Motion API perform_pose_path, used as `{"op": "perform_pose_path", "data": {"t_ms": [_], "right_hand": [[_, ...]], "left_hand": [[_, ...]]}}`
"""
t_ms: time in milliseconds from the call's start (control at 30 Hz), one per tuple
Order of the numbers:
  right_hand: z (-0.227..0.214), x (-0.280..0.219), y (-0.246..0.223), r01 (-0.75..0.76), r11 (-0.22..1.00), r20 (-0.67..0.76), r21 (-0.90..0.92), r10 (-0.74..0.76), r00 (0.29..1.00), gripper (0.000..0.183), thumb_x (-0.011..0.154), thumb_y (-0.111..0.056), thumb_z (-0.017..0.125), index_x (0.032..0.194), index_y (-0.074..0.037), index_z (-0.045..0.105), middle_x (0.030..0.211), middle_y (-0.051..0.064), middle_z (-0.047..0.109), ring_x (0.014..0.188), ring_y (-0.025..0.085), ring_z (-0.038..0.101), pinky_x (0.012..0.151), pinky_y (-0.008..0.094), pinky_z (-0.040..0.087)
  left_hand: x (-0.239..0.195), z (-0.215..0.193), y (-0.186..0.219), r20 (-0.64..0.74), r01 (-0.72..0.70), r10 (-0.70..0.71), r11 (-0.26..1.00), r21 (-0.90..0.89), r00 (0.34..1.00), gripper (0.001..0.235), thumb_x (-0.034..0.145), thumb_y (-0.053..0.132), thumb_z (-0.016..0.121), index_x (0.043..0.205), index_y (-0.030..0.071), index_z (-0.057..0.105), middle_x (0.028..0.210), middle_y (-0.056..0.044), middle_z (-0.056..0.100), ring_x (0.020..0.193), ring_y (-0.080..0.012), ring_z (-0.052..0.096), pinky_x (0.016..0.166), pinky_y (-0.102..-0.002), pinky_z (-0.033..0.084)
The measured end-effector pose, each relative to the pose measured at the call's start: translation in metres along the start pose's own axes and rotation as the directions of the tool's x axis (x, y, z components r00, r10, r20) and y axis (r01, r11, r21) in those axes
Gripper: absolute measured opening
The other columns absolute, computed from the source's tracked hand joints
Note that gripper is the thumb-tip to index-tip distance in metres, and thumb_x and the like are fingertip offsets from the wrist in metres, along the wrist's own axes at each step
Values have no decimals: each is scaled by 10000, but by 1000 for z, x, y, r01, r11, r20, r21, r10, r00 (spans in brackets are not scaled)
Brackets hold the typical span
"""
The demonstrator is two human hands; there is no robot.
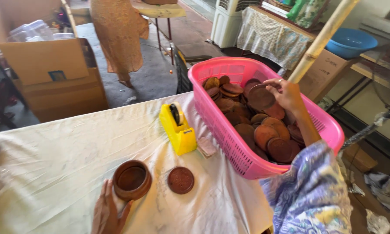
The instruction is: The person cleans a small wooden bowl with a cloth, wiping the exterior and interior surfaces. They then place the bowl into a pink basket and repeat the process with another bowl, handling the bowls and lids one at a time.
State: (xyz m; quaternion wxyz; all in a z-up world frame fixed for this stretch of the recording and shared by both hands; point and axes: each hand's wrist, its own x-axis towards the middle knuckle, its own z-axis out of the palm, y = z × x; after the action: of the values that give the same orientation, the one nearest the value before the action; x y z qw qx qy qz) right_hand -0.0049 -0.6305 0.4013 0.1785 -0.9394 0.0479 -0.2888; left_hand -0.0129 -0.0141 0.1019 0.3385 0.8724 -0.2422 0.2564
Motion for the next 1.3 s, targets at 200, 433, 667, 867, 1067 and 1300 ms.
{"op": "perform_pose_path", "data": {"t_ms": [200,433,667,867,1067,1300], "right_hand": [[6,-78,-192,394,918,-119,-41,-395,911,262,949,-139,736,1204,-78,732,1130,135,753,1007,316,709,888,403,548],[156,-130,-293,81,851,345,519,-295,891,316,920,-195,730,1228,-126,704,977,61,798,850,129,756,686,315,606],[281,-120,-287,-300,773,611,559,-139,779,263,944,-252,695,1161,-105,716,978,57,769,843,161,734,675,355,600],[265,-116,-284,183,920,425,346,-328,844,259,901,-314,751,1041,-99,788,1017,122,764,848,225,748,791,385,567],[254,-127,-270,297,840,464,453,-507,727,391,880,-314,778,1191,-84,722,1077,149,741,963,262,739,804,390,584],[253,-145,-274,343,769,436,540,-604,667,638,838,-305,807,1378,-63,571,1267,184,690,1126,317,661,949,412,531]], "left_hand": [[2,-22,29,30,70,-69,997,-36,997,912,821,277,738,1510,-63,247,1554,-349,303,1320,-499,449,1054,-536,408],[1,-34,38,62,95,-93,995,-30,994,923,872,286,740,1547,-42,204,1580,-334,265,1335,-499,420,1088,-540,370],[-2,-30,29,91,83,-80,996,-34,993,911,902,302,720,1549,-48,183,1592,-321,246,1446,-473,327,1157,-554,289],[-1,-29,29,139,94,-88,995,-34,986,907,914,310,702,1551,-52,167,1600,-311,239,1473,-444,293,1166,-557,275],[1,-33,36,119,94,-83,992,-85,989,921,905,284,708,1567,-28,149,1621,-304,209,1486,-457,282,1158,-566,285],[1,-35,37,135,104,-98,994,-36,986,950,891,280,733,1582,16,137,1618,-299,203,1454,-451,327,1136,-578,321]]}}
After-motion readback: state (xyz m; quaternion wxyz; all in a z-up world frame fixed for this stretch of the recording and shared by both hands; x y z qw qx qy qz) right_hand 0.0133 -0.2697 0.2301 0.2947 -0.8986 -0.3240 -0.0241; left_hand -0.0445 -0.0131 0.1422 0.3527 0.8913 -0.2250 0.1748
